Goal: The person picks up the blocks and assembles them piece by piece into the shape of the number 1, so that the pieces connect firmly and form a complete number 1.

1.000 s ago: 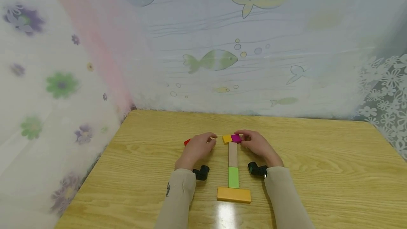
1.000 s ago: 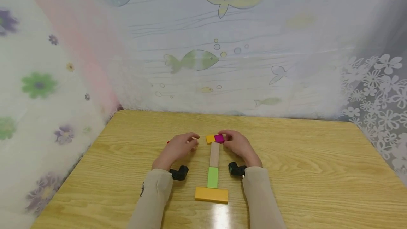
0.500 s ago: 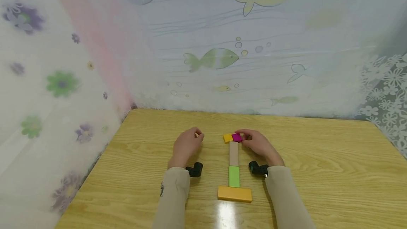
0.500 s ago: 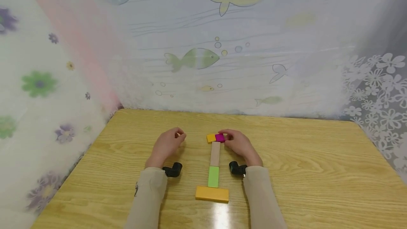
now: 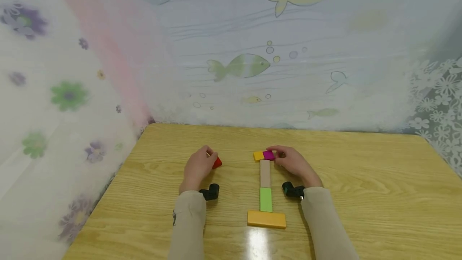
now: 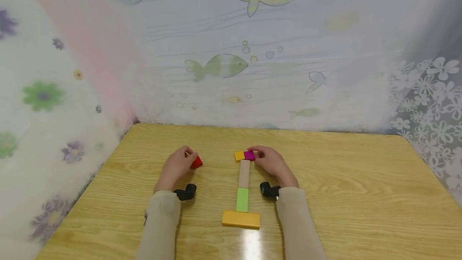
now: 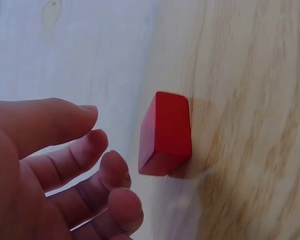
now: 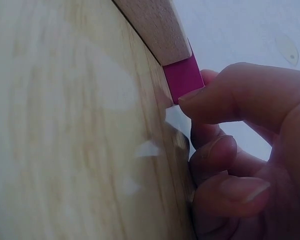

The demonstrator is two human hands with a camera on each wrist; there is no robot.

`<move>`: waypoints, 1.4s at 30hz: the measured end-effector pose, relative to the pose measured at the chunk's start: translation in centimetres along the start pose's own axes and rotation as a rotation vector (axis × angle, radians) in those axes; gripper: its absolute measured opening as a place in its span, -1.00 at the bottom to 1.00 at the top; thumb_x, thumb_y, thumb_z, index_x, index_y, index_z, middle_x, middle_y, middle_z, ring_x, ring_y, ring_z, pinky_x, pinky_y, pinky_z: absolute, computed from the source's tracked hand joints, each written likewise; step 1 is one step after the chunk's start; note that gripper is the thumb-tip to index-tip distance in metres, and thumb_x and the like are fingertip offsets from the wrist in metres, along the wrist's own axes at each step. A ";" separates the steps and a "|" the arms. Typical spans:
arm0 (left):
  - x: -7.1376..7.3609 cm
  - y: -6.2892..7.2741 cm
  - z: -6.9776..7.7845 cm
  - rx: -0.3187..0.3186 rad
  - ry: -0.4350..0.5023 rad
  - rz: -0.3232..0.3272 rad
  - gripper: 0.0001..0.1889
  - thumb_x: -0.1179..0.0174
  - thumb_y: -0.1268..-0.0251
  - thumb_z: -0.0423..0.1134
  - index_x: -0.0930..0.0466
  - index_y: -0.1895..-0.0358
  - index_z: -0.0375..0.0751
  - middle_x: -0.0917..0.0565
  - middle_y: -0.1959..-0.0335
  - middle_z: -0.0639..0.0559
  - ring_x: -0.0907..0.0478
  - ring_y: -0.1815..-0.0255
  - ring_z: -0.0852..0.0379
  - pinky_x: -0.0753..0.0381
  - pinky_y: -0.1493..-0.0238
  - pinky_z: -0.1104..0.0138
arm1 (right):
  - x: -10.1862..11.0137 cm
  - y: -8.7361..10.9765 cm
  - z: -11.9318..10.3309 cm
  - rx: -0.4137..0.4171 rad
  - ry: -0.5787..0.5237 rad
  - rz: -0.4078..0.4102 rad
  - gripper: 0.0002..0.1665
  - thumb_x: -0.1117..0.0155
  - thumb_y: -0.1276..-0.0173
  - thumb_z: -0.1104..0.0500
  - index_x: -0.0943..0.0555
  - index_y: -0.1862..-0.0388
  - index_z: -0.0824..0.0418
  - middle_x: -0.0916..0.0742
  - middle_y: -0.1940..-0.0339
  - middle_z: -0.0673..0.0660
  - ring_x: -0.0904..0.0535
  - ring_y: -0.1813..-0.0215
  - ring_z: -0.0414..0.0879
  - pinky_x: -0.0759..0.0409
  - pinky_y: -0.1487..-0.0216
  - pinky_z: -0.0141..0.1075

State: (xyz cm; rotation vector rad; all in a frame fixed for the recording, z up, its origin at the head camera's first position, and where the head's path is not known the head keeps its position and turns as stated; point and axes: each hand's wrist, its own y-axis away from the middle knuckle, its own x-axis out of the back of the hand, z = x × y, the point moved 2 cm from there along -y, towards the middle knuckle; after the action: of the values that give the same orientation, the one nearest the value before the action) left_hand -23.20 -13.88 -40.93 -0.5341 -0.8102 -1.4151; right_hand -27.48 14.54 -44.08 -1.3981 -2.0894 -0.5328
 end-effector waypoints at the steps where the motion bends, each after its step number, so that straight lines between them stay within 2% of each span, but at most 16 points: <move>1: 0.1 0.0 -0.1 0.007 0.004 -0.004 -0.75 0.01 -0.28 0.01 -0.44 0.20 -0.09 -0.53 0.45 0.02 -0.39 0.53 0.06 -0.33 0.50 0.28 | 0.0 0.0 0.0 0.003 -0.002 -0.001 -0.54 -0.05 -0.22 0.34 -0.47 -0.13 0.11 -0.54 0.36 0.08 -0.33 0.44 -0.07 -0.29 0.40 -0.26; 3: 0.2 0.1 -0.4 0.021 0.000 -0.017 -0.73 0.01 -0.26 0.03 -0.41 0.18 -0.08 -0.52 0.45 0.01 -0.38 0.54 0.05 -0.31 0.51 0.27 | 0.0 0.0 -0.1 0.006 -0.001 -0.002 -0.54 -0.05 -0.22 0.34 -0.48 -0.12 0.12 -0.54 0.36 0.08 -0.32 0.45 -0.08 -0.29 0.41 -0.27; 11: 0.0 0.1 -0.7 0.051 -0.063 -0.110 -0.59 -0.07 -0.18 0.09 -0.35 0.03 -0.10 -0.51 0.09 -0.05 -0.42 0.36 0.04 -0.38 0.35 0.23 | 0.0 -0.1 0.0 0.017 -0.002 -0.002 -0.54 -0.05 -0.20 0.36 -0.48 -0.11 0.15 -0.54 0.38 0.09 -0.31 0.48 -0.08 -0.28 0.43 -0.27; 18: -0.2 0.0 -0.7 0.057 -0.058 -0.116 -0.55 -0.12 -0.15 0.06 -0.35 -0.02 -0.11 -0.49 0.01 -0.07 -0.42 0.32 0.04 -0.37 0.33 0.24 | -0.1 0.0 -0.1 0.010 -0.007 -0.008 -0.54 -0.05 -0.21 0.36 -0.47 -0.12 0.15 -0.53 0.38 0.09 -0.31 0.49 -0.08 -0.28 0.45 -0.27; 26: -0.3 0.0 -0.7 0.035 -0.051 -0.111 -0.61 -0.15 -0.15 -0.02 -0.38 0.00 -0.09 -0.50 0.07 -0.05 -0.40 0.36 0.05 -0.36 0.38 0.26 | 0.0 0.0 0.0 0.006 -0.009 -0.005 -0.54 -0.05 -0.22 0.36 -0.47 -0.12 0.15 -0.52 0.38 0.10 -0.29 0.50 -0.09 -0.27 0.46 -0.27; 35: -0.3 0.0 -0.7 0.019 -0.044 -0.115 -0.64 -0.14 -0.18 -0.08 -0.41 -0.02 -0.10 -0.51 0.07 -0.05 -0.43 0.32 0.07 -0.39 0.33 0.24 | 0.0 0.0 0.1 0.010 -0.015 -0.008 -0.54 -0.05 -0.22 0.36 -0.47 -0.13 0.16 -0.53 0.38 0.10 -0.30 0.48 -0.08 -0.27 0.45 -0.27; 42: -0.2 0.0 -0.6 0.010 -0.046 -0.128 -0.60 -0.21 -0.10 -0.11 -0.41 -0.01 -0.10 -0.53 0.13 -0.04 -0.44 0.32 0.06 -0.39 0.31 0.22 | -0.1 0.0 0.1 0.012 -0.014 -0.007 -0.54 -0.05 -0.22 0.36 -0.46 -0.13 0.16 -0.53 0.38 0.10 -0.30 0.48 -0.09 -0.27 0.44 -0.27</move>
State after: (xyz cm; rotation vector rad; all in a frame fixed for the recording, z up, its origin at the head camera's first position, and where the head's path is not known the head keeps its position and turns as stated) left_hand -23.08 -14.14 -41.46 -0.5159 -0.9006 -1.5196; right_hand -27.53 14.54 -44.18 -1.3923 -2.1062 -0.5136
